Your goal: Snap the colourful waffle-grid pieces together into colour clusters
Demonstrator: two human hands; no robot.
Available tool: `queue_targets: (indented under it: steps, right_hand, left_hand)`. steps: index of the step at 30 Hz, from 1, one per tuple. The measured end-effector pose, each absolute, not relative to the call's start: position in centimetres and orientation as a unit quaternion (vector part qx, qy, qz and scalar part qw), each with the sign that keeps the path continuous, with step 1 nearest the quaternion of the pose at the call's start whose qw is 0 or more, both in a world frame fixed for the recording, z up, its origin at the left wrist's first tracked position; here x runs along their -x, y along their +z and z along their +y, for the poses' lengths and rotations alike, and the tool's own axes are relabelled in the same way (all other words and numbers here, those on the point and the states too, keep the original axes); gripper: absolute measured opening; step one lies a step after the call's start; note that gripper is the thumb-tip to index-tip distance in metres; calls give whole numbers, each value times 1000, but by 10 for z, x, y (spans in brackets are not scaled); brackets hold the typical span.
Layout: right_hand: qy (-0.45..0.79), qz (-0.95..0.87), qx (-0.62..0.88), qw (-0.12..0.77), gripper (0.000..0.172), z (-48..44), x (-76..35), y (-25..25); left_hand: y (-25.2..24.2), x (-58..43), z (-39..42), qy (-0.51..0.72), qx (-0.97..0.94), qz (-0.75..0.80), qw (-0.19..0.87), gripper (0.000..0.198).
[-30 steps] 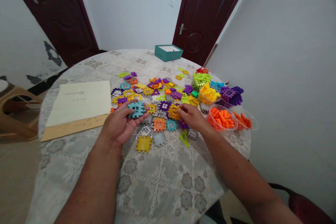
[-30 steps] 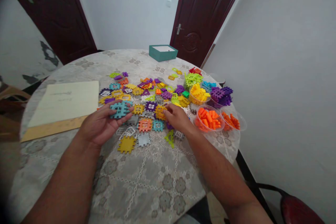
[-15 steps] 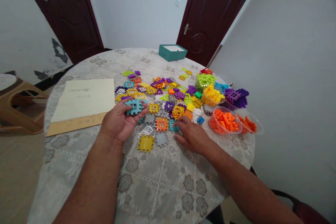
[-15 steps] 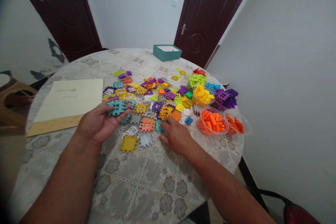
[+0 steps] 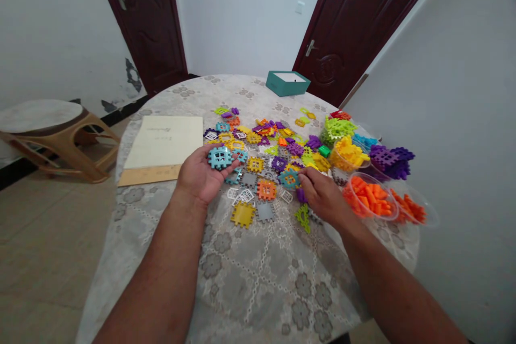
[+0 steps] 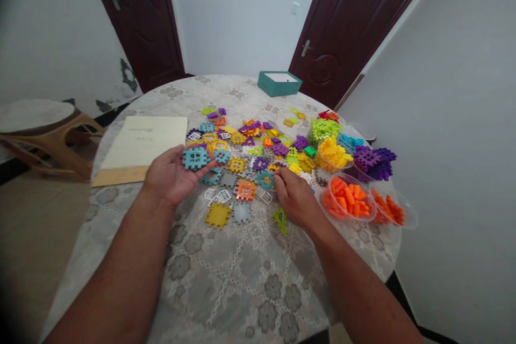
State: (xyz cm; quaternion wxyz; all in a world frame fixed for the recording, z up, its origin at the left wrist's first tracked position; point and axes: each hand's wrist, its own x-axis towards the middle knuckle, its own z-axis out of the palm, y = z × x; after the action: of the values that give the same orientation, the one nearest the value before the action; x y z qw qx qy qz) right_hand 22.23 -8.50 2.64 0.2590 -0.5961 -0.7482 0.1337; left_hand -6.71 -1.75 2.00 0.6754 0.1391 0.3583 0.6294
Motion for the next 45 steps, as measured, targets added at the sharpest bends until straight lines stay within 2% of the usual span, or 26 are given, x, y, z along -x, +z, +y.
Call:
queue_targets:
  steps: [4, 9, 15, 21, 24, 29, 32, 45]
  right_hand:
    - [258, -735, 548, 305, 33, -63, -197, 47]
    - [277, -768, 480, 320, 31, -27, -153, 50]
    - [221, -812, 439, 315, 21, 0, -114, 40]
    - [108, -802, 479, 340, 19, 25, -112, 31]
    - [78, -813, 509, 272, 17, 33, -119, 19]
    - [81, -847, 509, 129, 36, 29, -111, -2]
    - [79, -841, 527, 92, 37, 29, -105, -9]
    - [105, -835, 512, 172, 16, 33, -123, -11]
  left_hand:
    - [21, 62, -22, 592, -160, 359, 704, 16]
    - [23, 56, -26, 568, -170, 368, 716, 21]
    - [16, 52, -28, 561, -201, 331, 732, 12]
    - [18, 68, -25, 638, -168, 334, 674, 22]
    - [26, 82, -21, 692, -124, 341, 624, 20]
    - [32, 91, -18, 725, -69, 360, 584, 23]
    - [33, 91, -19, 714, -73, 361, 595, 22]
    - [29, 88, -18, 711, -72, 358, 601, 19]
